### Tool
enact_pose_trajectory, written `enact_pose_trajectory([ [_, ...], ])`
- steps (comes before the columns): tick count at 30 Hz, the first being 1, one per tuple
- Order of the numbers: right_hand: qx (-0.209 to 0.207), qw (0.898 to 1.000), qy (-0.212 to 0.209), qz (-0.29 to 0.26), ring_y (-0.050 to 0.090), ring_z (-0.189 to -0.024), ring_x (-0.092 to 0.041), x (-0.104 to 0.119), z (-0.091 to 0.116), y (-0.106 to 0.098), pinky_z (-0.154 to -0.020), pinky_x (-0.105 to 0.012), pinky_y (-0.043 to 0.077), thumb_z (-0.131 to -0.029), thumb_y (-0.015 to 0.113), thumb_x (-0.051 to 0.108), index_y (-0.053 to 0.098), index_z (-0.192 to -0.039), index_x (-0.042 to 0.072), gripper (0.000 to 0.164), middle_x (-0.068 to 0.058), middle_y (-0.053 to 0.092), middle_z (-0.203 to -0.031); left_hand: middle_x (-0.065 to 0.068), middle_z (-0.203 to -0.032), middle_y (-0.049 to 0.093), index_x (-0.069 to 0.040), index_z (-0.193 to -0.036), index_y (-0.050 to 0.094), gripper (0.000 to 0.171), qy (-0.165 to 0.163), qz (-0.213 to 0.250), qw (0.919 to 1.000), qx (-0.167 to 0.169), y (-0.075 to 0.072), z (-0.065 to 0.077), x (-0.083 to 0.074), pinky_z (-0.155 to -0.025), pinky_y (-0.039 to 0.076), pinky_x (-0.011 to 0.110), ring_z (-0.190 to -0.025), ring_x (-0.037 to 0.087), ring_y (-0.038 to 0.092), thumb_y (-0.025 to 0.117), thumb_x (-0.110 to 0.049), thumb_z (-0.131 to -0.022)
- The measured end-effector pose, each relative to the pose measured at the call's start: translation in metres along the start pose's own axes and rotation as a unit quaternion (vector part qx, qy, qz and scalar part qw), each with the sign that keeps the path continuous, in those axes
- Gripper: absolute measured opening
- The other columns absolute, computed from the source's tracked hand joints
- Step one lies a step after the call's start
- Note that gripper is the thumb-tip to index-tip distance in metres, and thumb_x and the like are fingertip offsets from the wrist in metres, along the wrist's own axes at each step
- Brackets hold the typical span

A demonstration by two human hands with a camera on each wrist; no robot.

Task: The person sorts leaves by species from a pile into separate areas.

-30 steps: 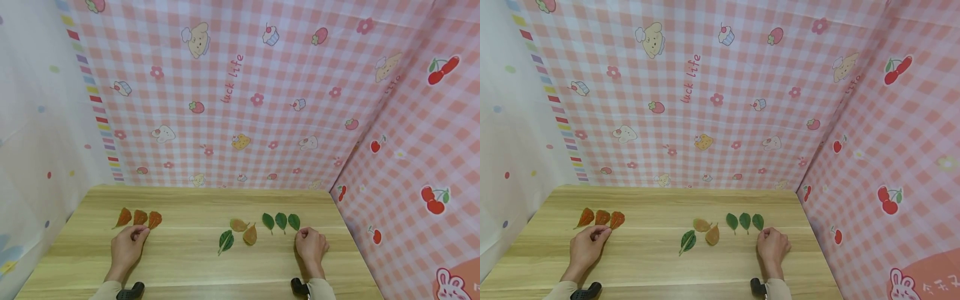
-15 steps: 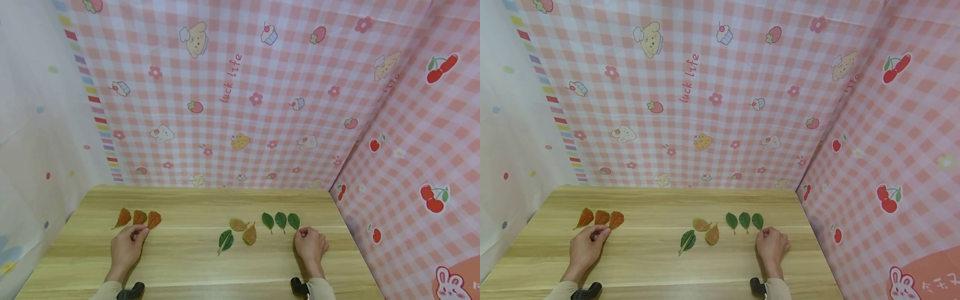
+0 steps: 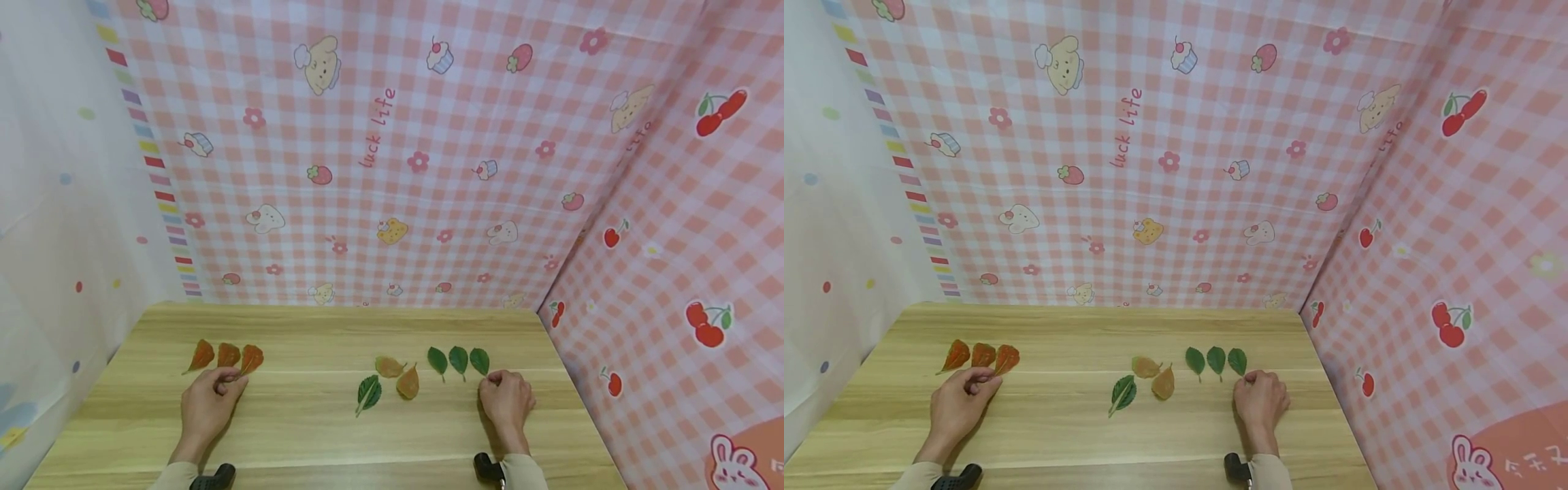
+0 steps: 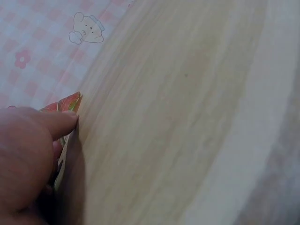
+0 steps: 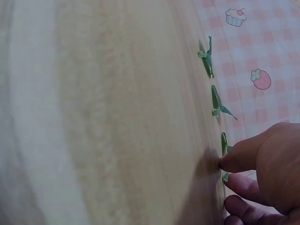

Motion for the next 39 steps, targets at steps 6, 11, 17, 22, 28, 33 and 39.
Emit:
enact_pose_trajectory([
  [6, 0.016, 1.0, 0.001, 0.003, 0.064, -0.117, -0.059, -0.001, 0.002, 0.001, -0.097, -0.071, 0.046, -0.093, 0.077, 0.017, 0.081, -0.108, -0.005, 0.027, -0.034, 0.073, -0.119, 0.013, -0.106, 0.079, -0.002, -0.12, 0.083, 0.028, -0.023, -0.003, 0.999, 0.039, 0.003, 0.006, 0.001, -0.074, 0.045, 0.022, -0.081, 0.0, 0.058, 0.089, -0.017, -0.097],
  [11, 0.026, 1.0, -0.009, -0.008, 0.059, -0.121, -0.062, -0.001, 0.003, -0.001, -0.101, -0.07, 0.047, -0.094, 0.08, 0.017, 0.078, -0.113, -0.01, 0.034, -0.039, 0.069, -0.126, 0.023, -0.124, 0.075, 0.006, -0.137, 0.074, 0.047, -0.016, 0.007, 0.9982, 0.058, 0.003, 0.022, -0.002, -0.083, 0.043, 0.013, -0.104, 0.025, 0.066, 0.088, -0.013, -0.096],
  [17, 0.053, 0.998, -0.007, -0.016, 0.057, -0.128, -0.062, -0.002, 0.005, -0.001, -0.109, -0.068, 0.046, -0.092, 0.08, 0.017, 0.073, -0.127, -0.013, 0.046, -0.04, 0.068, -0.134, 0.032, -0.127, 0.069, 0.012, -0.147, 0.06, 0.066, 0.052, 0.014, 0.9971, 0.053, 0.003, 0.039, -0.023, -0.091, 0.042, 0.016, -0.114, 0.043, 0.066, 0.091, -0.006, -0.091],
  [22, 0.087, 0.996, -0.007, -0.022, 0.056, -0.137, -0.063, 0.0, 0.012, -0.002, -0.117, -0.071, 0.044, -0.092, 0.085, 0.022, 0.062, -0.146, -0.014, 0.069, -0.041, 0.067, -0.144, 0.036, -0.142, 0.063, 0.012, -0.154, 0.053, 0.074, 0.071, 0.029, 0.9945, 0.072, 0.005, 0.05, -0.042, -0.108, 0.05, 0.063, -0.13, 0.054, 0.06, 0.09, -0.011, -0.094],
  [28, 0.082, 0.994, -0.012, -0.066, 0.052, -0.147, -0.063, 0.014, 0.032, -0.015, -0.124, -0.074, 0.041, -0.096, 0.084, 0.02, 0.054, -0.156, -0.012, 0.074, -0.042, 0.059, -0.155, 0.035, -0.158, 0.055, 0.007, -0.158, 0.052, 0.075, 0.093, 0.064, 0.9899, 0.086, 0.013, 0.057, -0.061, -0.109, 0.044, 0.081, -0.143, 0.057, 0.052, 0.089, -0.017, -0.097],
  [33, 0.072, 0.99, -0.032, -0.117, 0.051, -0.149, -0.06, 0.037, 0.053, -0.017, -0.126, -0.074, 0.041, -0.097, 0.089, 0.016, 0.053, -0.157, -0.011, 0.076, -0.039, 0.057, -0.158, 0.032, -0.159, 0.058, 0.005, -0.156, 0.055, 0.071, 0.12, 0.08, 0.9861, 0.082, 0.022, 0.057, -0.079, -0.11, 0.043, 0.082, -0.144, 0.055, 0.054, 0.089, -0.017, -0.097],
  [39, 0.09, 0.983, -0.064, -0.143, 0.051, -0.151, -0.054, 0.068, 0.08, -0.005, -0.123, -0.074, 0.045, -0.098, 0.09, 0.023, 0.053, -0.159, -0.004, 0.076, -0.03, 0.056, -0.163, 0.03, -0.157, 0.06, 0.002, -0.155, 0.059, 0.061, 0.131, 0.092, 0.9809, 0.111, 0.044, 0.057, -0.1, -0.107, 0.048, 0.082, -0.142, 0.055, 0.058, 0.083, -0.019, -0.103],
])
Point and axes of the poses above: each hand's wrist, its own z-axis away from the middle knuckle, its own y-axis out of the palm, x = y × z, the point moved 10 cm from there along -z, towards the middle knuckle
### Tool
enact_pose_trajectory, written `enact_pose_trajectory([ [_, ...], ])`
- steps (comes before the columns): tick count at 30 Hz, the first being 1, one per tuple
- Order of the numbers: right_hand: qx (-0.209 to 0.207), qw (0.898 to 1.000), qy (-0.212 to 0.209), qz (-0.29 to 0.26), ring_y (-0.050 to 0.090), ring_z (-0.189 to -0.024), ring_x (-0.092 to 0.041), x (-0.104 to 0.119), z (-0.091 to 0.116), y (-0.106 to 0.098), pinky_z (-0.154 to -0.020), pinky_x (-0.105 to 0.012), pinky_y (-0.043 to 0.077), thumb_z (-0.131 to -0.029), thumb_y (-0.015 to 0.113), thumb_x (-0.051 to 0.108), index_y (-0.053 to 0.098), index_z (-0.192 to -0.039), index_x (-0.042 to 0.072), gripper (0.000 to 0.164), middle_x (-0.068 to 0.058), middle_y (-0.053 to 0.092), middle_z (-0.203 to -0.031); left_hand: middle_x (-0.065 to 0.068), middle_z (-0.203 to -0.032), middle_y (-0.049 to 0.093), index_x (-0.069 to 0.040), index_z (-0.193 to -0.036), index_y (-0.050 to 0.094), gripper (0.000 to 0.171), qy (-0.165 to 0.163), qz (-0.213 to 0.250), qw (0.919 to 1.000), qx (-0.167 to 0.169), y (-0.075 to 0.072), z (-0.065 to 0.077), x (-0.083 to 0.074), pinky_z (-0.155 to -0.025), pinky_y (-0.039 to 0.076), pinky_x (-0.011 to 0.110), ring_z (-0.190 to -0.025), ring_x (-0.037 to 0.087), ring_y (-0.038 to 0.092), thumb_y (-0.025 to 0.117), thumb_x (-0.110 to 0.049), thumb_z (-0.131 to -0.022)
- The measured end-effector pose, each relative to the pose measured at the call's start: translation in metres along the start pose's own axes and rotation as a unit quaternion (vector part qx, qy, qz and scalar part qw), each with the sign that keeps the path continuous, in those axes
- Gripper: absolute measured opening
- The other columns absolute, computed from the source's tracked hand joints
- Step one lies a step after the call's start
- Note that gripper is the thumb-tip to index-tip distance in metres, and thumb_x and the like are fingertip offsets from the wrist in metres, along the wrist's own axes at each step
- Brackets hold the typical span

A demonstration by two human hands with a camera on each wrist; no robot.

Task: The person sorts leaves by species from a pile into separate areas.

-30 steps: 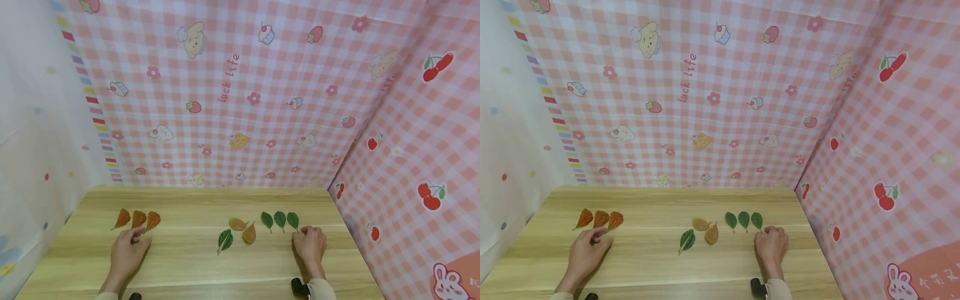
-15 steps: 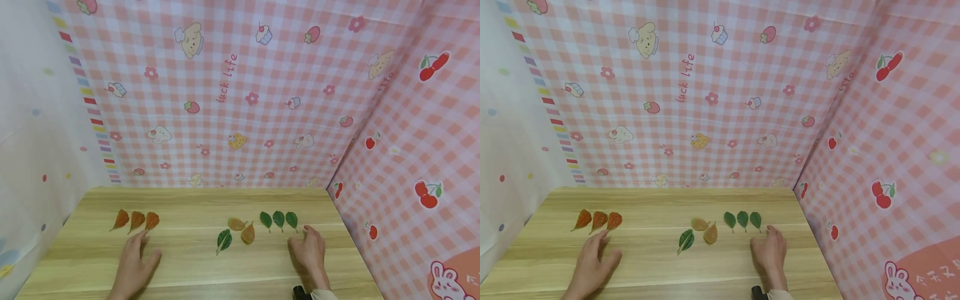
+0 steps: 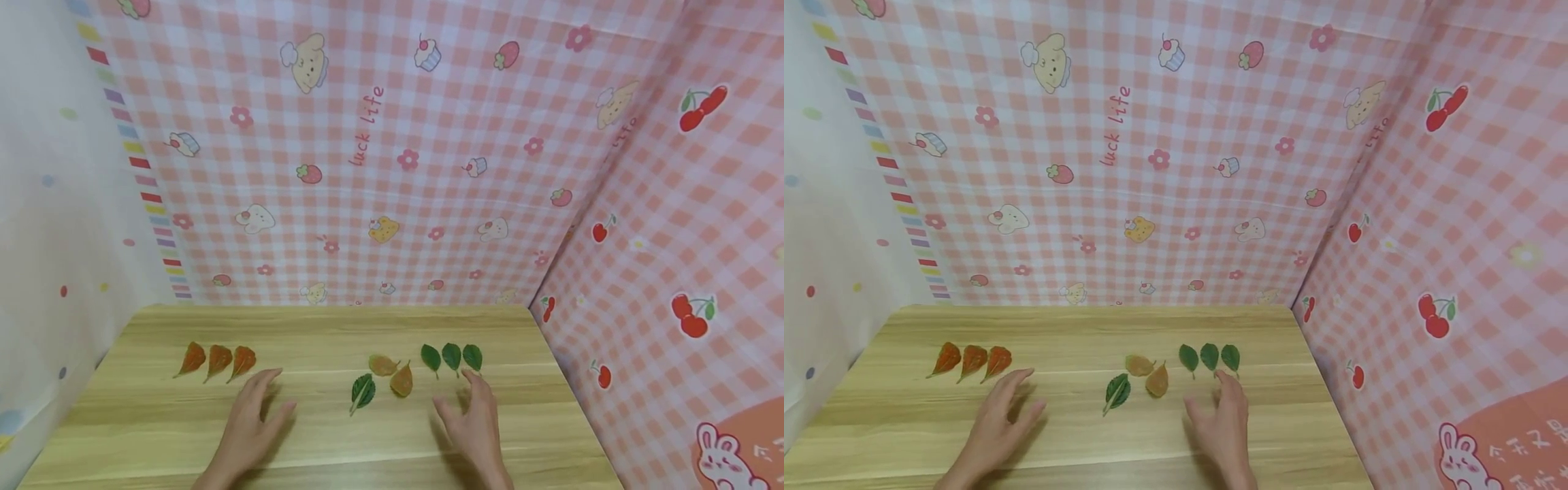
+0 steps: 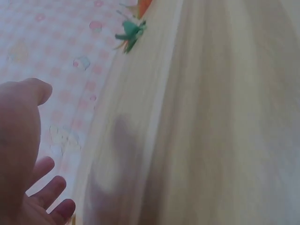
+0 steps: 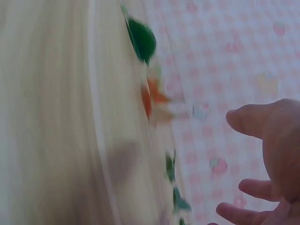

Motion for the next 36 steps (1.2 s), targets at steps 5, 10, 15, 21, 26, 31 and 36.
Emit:
enact_pose_trajectory([
  [5, 0.011, 1.0, -0.016, -0.022, 0.053, -0.152, -0.051, 0.021, 0.014, 0.021, -0.123, -0.074, 0.045, -0.097, 0.091, 0.026, 0.057, -0.156, 0.001, 0.073, -0.025, 0.059, -0.161, 0.028, -0.16, 0.06, -0.002, -0.156, 0.06, 0.055, 0.001, 0.014, 0.9992, 0.037, 0.023, -0.011, -0.009, -0.112, 0.049, 0.081, -0.146, 0.054, 0.058, 0.077, -0.023, -0.108],
  [10, 0.024, 0.999, -0.017, -0.041, 0.058, -0.148, -0.047, 0.036, 0.024, 0.045, -0.12, -0.071, 0.049, -0.096, 0.092, 0.025, 0.061, -0.152, 0.003, 0.068, -0.02, 0.063, -0.157, 0.022, -0.158, 0.065, -0.004, -0.155, 0.063, 0.05, 0.013, 0.025, 0.9979, 0.059, 0.041, -0.024, -0.02, -0.117, 0.049, 0.076, -0.146, 0.05, 0.061, 0.075, -0.019, -0.109],
  [15, 0.04, 0.997, -0.01, -0.061, 0.066, -0.133, -0.037, 0.045, 0.032, 0.066, -0.11, -0.058, 0.058, -0.094, 0.093, 0.025, 0.064, -0.149, 0.004, 0.065, -0.016, 0.069, -0.147, 0.02, -0.155, 0.068, -0.003, -0.153, 0.065, 0.045, 0.018, 0.026, 0.996, 0.084, 0.056, -0.038, -0.031, -0.115, 0.054, 0.07, -0.14, 0.045, 0.067, 0.072, -0.019, -0.112],
  [21, 0.081, 0.993, -0.008, -0.087, 0.068, -0.12, -0.033, 0.054, 0.036, 0.088, -0.098, -0.042, 0.061, -0.093, 0.095, 0.025, 0.063, -0.149, 0.002, 0.068, -0.016, 0.07, -0.141, 0.017, -0.151, 0.071, -0.003, -0.151, 0.067, 0.042, 0.014, 0.033, 0.9931, 0.112, 0.072, -0.052, -0.034, -0.111, 0.058, 0.063, -0.134, 0.039, 0.07, 0.069, -0.023, -0.114],
  [26, 0.096, 0.989, -0.009, -0.108, 0.07, -0.112, -0.031, 0.06, 0.034, 0.103, -0.091, -0.033, 0.061, -0.093, 0.094, 0.022, 0.064, -0.147, -0.001, 0.066, -0.019, 0.073, -0.132, 0.016, -0.15, 0.072, -0.003, -0.151, 0.067, 0.042, 0.018, 0.046, 0.9907, 0.127, 0.082, -0.064, -0.036, -0.111, 0.06, 0.06, -0.134, 0.038, 0.07, 0.068, -0.025, -0.115],
  [31, 0.093, 0.989, -0.004, -0.111, 0.071, -0.1, -0.023, 0.065, 0.031, 0.114, -0.085, -0.027, 0.058, -0.09, 0.095, 0.019, 0.069, -0.141, 0.0, 0.06, -0.016, 0.076, -0.122, 0.018, -0.146, 0.074, -0.001, -0.149, 0.067, 0.041, 0.024, 0.051, 0.9891, 0.136, 0.093, -0.076, -0.038, -0.111, 0.06, 0.06, -0.131, 0.039, 0.072, 0.067, -0.024, -0.115],
  [36, 0.099, 0.989, -0.001, -0.111, 0.066, -0.087, -0.013, 0.069, 0.031, 0.127, -0.077, -0.021, 0.051, -0.09, 0.095, 0.017, 0.075, -0.132, 0.001, 0.049, -0.012, 0.077, -0.109, 0.019, -0.146, 0.074, -0.002, -0.149, 0.067, 0.041, 0.015, 0.056, 0.9853, 0.16, 0.103, -0.084, -0.038, -0.114, 0.058, 0.062, -0.132, 0.041, 0.072, 0.066, -0.026, -0.116],
])
Point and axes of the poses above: each hand's wrist, its own z-axis away from the middle knuckle, its own y-axis out of the palm, x = y × z, the point moved 10 cm from there along -z, towards the middle knuckle
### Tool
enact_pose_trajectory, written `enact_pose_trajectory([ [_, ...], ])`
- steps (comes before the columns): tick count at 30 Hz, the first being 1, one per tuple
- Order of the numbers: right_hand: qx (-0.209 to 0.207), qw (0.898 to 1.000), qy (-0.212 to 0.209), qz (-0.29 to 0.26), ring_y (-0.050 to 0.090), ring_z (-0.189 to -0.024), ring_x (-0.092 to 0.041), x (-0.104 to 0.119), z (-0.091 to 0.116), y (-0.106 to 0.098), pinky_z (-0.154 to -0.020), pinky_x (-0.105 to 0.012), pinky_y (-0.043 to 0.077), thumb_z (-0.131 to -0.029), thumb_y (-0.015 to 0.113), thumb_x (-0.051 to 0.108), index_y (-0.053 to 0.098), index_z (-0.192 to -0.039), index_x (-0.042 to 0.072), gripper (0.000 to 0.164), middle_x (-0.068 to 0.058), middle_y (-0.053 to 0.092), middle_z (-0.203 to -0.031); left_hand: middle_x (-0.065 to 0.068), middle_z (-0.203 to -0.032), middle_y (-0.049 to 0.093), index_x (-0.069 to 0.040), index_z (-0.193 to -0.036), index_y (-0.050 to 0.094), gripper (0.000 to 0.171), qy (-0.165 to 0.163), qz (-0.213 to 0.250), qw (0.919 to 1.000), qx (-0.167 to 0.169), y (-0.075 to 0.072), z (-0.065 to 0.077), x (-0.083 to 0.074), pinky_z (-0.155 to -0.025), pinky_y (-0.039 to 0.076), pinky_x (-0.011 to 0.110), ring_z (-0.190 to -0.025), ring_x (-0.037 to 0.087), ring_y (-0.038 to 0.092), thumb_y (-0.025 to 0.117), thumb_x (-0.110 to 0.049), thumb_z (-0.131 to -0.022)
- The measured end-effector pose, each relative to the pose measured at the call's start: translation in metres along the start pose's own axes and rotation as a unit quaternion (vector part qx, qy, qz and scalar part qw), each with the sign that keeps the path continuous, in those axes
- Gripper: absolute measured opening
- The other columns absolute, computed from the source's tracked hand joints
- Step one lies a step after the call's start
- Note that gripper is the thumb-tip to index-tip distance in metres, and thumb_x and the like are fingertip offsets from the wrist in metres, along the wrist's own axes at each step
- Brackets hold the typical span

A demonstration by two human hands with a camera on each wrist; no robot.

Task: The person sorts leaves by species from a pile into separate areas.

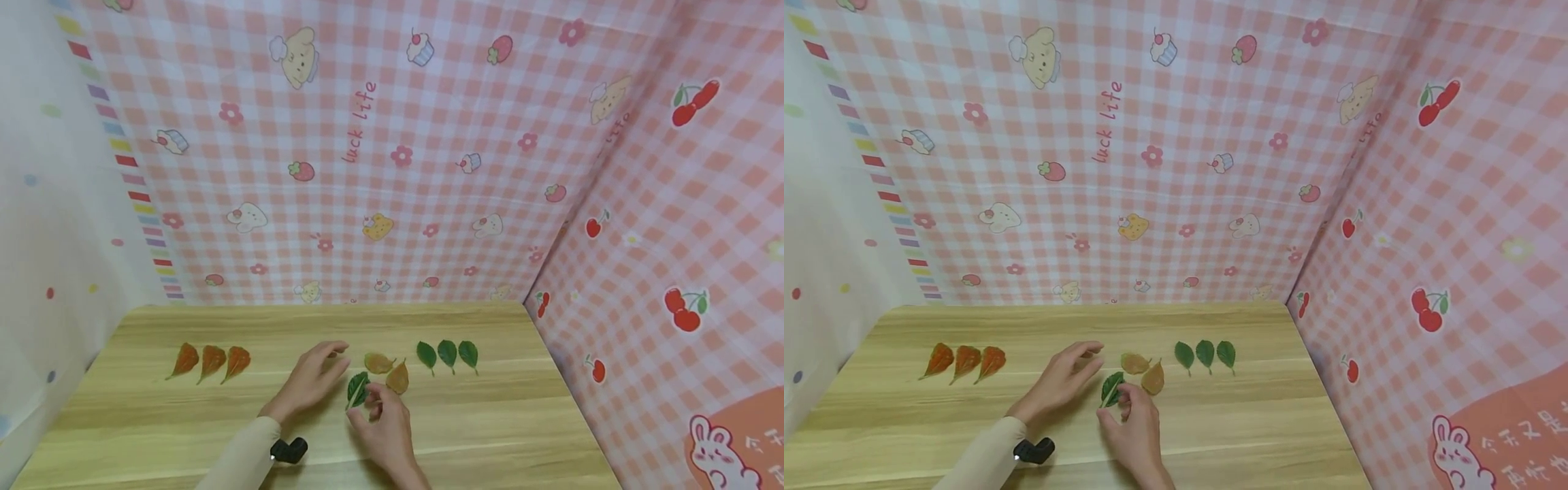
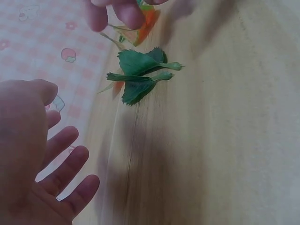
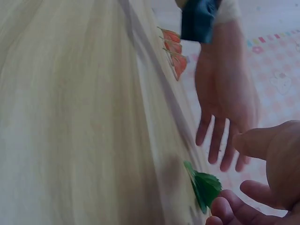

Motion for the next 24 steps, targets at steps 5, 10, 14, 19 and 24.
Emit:
enact_pose_trajectory([
  [5, -0.006, 1.0, -0.011, 0.017, 0.058, -0.078, -0.005, 0.002, -0.002, 0.01, -0.072, -0.019, 0.046, -0.09, 0.096, 0.016, 0.078, -0.124, 0.001, 0.041, -0.008, 0.074, -0.1, 0.018, -0.148, 0.073, -0.004, -0.151, 0.067, 0.042, -0.02, 0.005, 0.9996, 0.021, 0.006, -0.009, 0.003, -0.117, 0.056, 0.061, -0.135, 0.039, 0.071, 0.065, -0.028, -0.117],
  [10, -0.04, 0.996, -0.051, 0.065, 0.055, -0.077, -0.005, 0.01, -0.004, 0.012, -0.072, -0.023, 0.046, -0.087, 0.097, 0.015, 0.082, -0.11, 0.003, 0.031, -0.005, 0.07, -0.089, 0.018, -0.144, 0.076, -0.002, -0.148, 0.069, 0.041, -0.018, -0.007, 0.9996, 0.019, 0.009, -0.019, 0.006, -0.116, 0.057, 0.059, -0.132, 0.039, 0.073, 0.065, -0.027, -0.117],
  [14, -0.055, 0.991, -0.06, 0.106, 0.052, -0.078, -0.005, 0.012, -0.007, 0.014, -0.073, -0.025, 0.045, -0.086, 0.097, 0.017, 0.083, -0.101, 0.004, 0.025, -0.002, 0.066, -0.083, 0.019, -0.14, 0.077, 0.0, -0.144, 0.071, 0.039, -0.006, 0.007, 0.9998, 0.017, 0.011, -0.023, 0.006, -0.113, 0.058, 0.061, -0.129, 0.04, 0.074, 0.065, -0.027, -0.116],
  [19, -0.053, 0.987, -0.047, 0.144, 0.047, -0.073, -0.003, 0.01, -0.013, 0.019, -0.068, -0.024, 0.041, -0.087, 0.096, 0.023, 0.081, -0.093, 0.007, 0.023, 0.0, 0.061, -0.079, 0.02, -0.133, 0.08, 0.002, -0.139, 0.074, 0.04, 0.038, 0.028, 0.9989, 0.005, 0.013, -0.027, 0.007, -0.105, 0.063, 0.056, -0.122, 0.037, 0.076, 0.064, -0.03, -0.116],
  [24, -0.066, 0.981, -0.044, 0.177, 0.043, -0.069, -0.004, 0.008, -0.017, 0.021, -0.063, -0.024, 0.037, -0.084, 0.098, 0.023, 0.077, -0.085, 0.012, 0.024, 0.005, 0.054, -0.076, 0.018, -0.133, 0.081, 0.002, -0.137, 0.075, 0.034, 0.004, 0.022, 0.9996, 0.019, 0.018, -0.032, 0.004, -0.11, 0.06, 0.059, -0.124, 0.038, 0.077, 0.065, -0.023, -0.116],
])
Point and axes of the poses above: each hand's wrist, its own z-axis away from the middle knuckle, its own y-axis out of the palm, x = y × z, the point moved 10 cm from there along -z, towards the middle knuckle
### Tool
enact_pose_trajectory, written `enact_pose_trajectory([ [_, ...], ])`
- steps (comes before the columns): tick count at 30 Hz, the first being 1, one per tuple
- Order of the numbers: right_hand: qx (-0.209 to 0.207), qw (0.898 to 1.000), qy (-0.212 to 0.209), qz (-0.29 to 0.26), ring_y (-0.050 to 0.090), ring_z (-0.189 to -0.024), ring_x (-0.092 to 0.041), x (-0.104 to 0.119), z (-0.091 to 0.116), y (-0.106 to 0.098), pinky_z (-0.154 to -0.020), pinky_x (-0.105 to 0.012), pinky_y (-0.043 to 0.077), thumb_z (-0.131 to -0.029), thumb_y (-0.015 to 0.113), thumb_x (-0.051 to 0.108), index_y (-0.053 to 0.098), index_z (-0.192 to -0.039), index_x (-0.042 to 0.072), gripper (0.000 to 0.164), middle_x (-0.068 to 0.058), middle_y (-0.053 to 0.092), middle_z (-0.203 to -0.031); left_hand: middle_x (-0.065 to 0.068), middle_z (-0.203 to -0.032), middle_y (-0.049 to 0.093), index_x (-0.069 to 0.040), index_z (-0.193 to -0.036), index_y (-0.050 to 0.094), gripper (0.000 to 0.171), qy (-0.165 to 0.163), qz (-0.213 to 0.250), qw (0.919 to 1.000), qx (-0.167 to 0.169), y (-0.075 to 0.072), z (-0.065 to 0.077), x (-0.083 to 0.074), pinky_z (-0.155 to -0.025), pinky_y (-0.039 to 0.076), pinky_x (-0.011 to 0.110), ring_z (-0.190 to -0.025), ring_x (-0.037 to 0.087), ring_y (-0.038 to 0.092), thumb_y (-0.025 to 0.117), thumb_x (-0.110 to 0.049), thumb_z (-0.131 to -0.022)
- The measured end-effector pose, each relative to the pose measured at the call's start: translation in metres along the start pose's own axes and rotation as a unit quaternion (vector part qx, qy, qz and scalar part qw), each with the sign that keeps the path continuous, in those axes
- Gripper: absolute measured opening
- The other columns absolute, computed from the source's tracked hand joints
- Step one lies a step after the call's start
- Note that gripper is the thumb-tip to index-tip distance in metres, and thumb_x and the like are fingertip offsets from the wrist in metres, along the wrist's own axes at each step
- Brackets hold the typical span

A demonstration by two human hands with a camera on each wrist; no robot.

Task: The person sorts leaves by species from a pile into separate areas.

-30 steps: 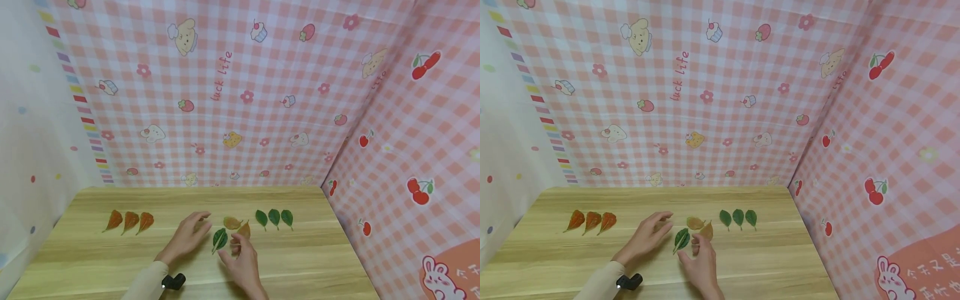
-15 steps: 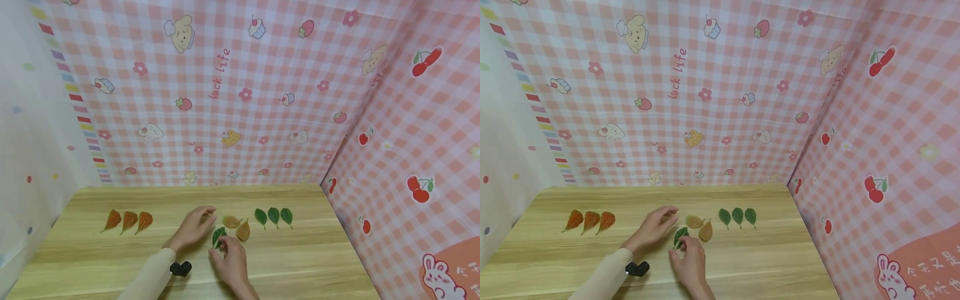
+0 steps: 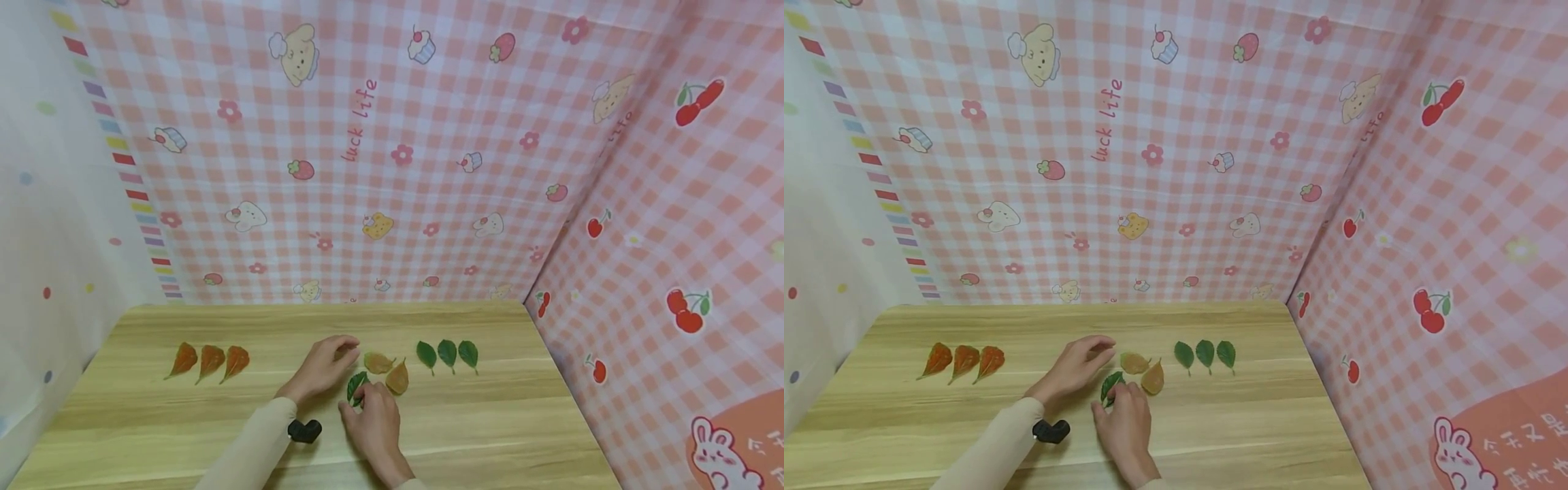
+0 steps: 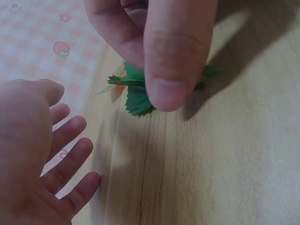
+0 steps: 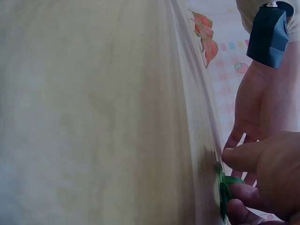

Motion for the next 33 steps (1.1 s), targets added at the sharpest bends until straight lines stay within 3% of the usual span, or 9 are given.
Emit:
enact_pose_trajectory([
  [4, -0.008, 1.0, -0.003, 0.018, 0.044, -0.07, -0.004, 0.0, 0.0, -0.001, -0.062, -0.024, 0.036, -0.083, 0.098, 0.021, 0.076, -0.084, 0.014, 0.023, 0.007, 0.053, -0.076, 0.016, -0.135, 0.081, 0.0, -0.138, 0.075, 0.03, -0.03, -0.008, 0.9995, 0.012, 0.003, -0.003, -0.001, -0.114, 0.059, 0.057, -0.126, 0.036, 0.077, 0.066, -0.018, -0.116],
  [14, -0.008, 0.999, -0.031, 0.008, 0.048, -0.072, -0.005, 0.002, 0.002, -0.005, -0.065, -0.026, 0.043, -0.079, 0.091, 0.01, 0.08, -0.081, 0.012, 0.011, 0.006, 0.057, -0.077, 0.013, -0.128, 0.083, -0.002, -0.136, 0.076, 0.028, -0.037, -0.018, 0.999, 0.016, 0.009, -0.008, 0.002, -0.108, 0.062, 0.054, -0.119, 0.032, 0.077, 0.066, -0.018, -0.116],
  [18, 0.002, 0.999, -0.043, 0.013, 0.054, -0.075, -0.01, 0.002, 0.004, -0.005, -0.068, -0.028, 0.047, -0.081, 0.09, 0.009, 0.081, -0.08, 0.013, 0.01, 0.005, 0.058, -0.078, 0.012, -0.119, 0.083, 0.0, -0.133, 0.077, 0.027, -0.015, -0.017, 0.9996, 0.019, 0.014, -0.013, 0.0, -0.098, 0.064, 0.05, -0.109, 0.027, 0.077, 0.067, -0.017, -0.114],
  [19, 0.005, 0.999, -0.044, 0.014, 0.056, -0.075, -0.011, 0.002, 0.005, -0.005, -0.069, -0.029, 0.048, -0.082, 0.09, 0.009, 0.081, -0.079, 0.013, 0.011, 0.004, 0.058, -0.078, 0.01, -0.118, 0.083, -0.002, -0.133, 0.078, 0.029, 0.012, -0.012, 0.9997, 0.018, 0.017, -0.015, 0.006, -0.098, 0.064, 0.047, -0.108, 0.024, 0.077, 0.066, -0.022, -0.116],
  [22, 0.009, 0.999, -0.046, 0.024, 0.061, -0.078, -0.016, 0.002, 0.007, -0.007, -0.072, -0.032, 0.053, -0.082, 0.09, 0.007, 0.08, -0.078, 0.015, 0.013, 0.004, 0.06, -0.079, 0.011, -0.112, 0.084, -0.001, -0.128, 0.078, 0.03, 0.051, -0.006, 0.9986, 0.012, 0.024, -0.02, 0.014, -0.089, 0.065, 0.042, -0.099, 0.022, 0.077, 0.067, -0.025, -0.115],
  [25, 0.009, 0.998, -0.047, 0.031, 0.063, -0.08, -0.019, 0.002, 0.009, -0.01, -0.074, -0.034, 0.055, -0.082, 0.089, 0.005, 0.079, -0.076, 0.015, 0.015, 0.004, 0.061, -0.08, 0.009, -0.109, 0.084, -0.004, -0.125, 0.079, 0.033, 0.06, -0.004, 0.9981, 0.011, 0.032, -0.026, 0.028, -0.086, 0.065, 0.037, -0.095, 0.017, 0.077, 0.069, -0.033, -0.114],
  [31, 0.002, 0.998, -0.057, 0.032, 0.061, -0.077, -0.018, 0.002, 0.012, -0.014, -0.072, -0.032, 0.054, -0.079, 0.088, 0.003, 0.078, -0.072, 0.015, 0.018, 0.004, 0.059, -0.077, -0.007, -0.102, 0.085, -0.014, -0.12, 0.083, 0.02, 0.006, -0.032, 0.9994, 0.011, 0.046, -0.035, 0.056, -0.081, 0.064, 0.027, -0.09, 0.001, 0.074, 0.079, -0.028, -0.106],
  [33, 0.003, 0.998, -0.06, 0.031, 0.061, -0.077, -0.017, 0.003, 0.013, -0.014, -0.071, -0.031, 0.053, -0.08, 0.088, 0.003, 0.077, -0.071, 0.015, 0.018, 0.004, 0.059, -0.077, -0.009, -0.1, 0.085, -0.016, -0.118, 0.084, 0.017, -0.011, -0.029, 0.9995, 0.01, 0.047, -0.036, 0.058, -0.081, 0.064, 0.026, -0.088, -0.001, 0.074, 0.082, -0.023, -0.103],
])
Point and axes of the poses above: each hand's wrist, its own z-axis away from the middle knuckle, its own y-axis out of the palm, x = y × z, the point moved 10 cm from there along -z, towards the middle knuckle
